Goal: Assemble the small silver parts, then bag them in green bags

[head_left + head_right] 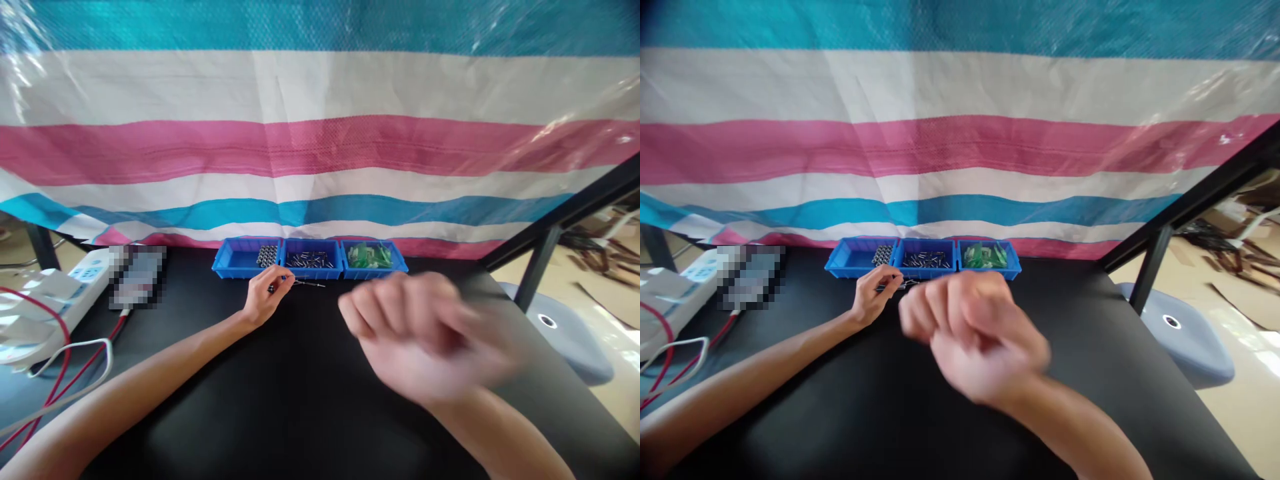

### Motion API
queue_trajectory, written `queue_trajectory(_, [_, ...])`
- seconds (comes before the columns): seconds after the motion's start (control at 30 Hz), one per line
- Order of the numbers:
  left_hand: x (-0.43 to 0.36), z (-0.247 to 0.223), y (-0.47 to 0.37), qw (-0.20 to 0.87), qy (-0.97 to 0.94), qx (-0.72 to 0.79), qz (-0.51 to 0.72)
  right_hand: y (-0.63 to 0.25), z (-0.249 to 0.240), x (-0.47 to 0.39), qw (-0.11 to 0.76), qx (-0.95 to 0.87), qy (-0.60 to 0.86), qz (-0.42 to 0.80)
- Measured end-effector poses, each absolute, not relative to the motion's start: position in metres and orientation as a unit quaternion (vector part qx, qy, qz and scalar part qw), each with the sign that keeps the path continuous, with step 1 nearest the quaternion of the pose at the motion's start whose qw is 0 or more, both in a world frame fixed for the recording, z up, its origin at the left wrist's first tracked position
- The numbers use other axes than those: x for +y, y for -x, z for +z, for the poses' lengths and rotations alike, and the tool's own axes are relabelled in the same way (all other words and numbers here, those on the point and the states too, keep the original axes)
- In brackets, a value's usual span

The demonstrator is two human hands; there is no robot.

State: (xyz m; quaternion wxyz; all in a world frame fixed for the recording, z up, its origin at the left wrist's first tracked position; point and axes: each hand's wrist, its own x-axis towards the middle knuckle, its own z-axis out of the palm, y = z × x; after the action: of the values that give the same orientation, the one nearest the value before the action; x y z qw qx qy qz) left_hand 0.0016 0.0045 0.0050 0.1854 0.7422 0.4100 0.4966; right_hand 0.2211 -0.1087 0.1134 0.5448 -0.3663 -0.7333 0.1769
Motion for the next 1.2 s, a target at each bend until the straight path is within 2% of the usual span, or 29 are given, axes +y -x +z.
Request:
queue_trajectory(0.13, [0.004,0.006,-0.002,0.195,-0.737,0.416,0.496,-0.191,0.077,-0.019,0.595,-0.645,0.386,0.284])
queue_trajectory(0.37, [0.005,0.007,-0.002,0.194,-0.743,0.418,0.486,-0.195,0.018,-0.001,0.501,-0.68,0.443,0.3])
queue_trajectory(0.6, [0.006,0.007,-0.003,0.189,-0.739,0.423,0.489,-0.182,0.017,0.006,0.473,-0.721,0.417,0.289])
queue_trajectory(0.87, [0.007,0.008,-0.003,0.192,-0.745,0.419,0.483,-0.184,0.012,0.004,0.508,-0.728,0.402,0.225])
queue_trajectory(1.2, [0.001,0.012,-0.002,0.22,-0.74,0.423,0.475,-0.181,0.0,0.005,0.457,-0.76,0.399,0.232])
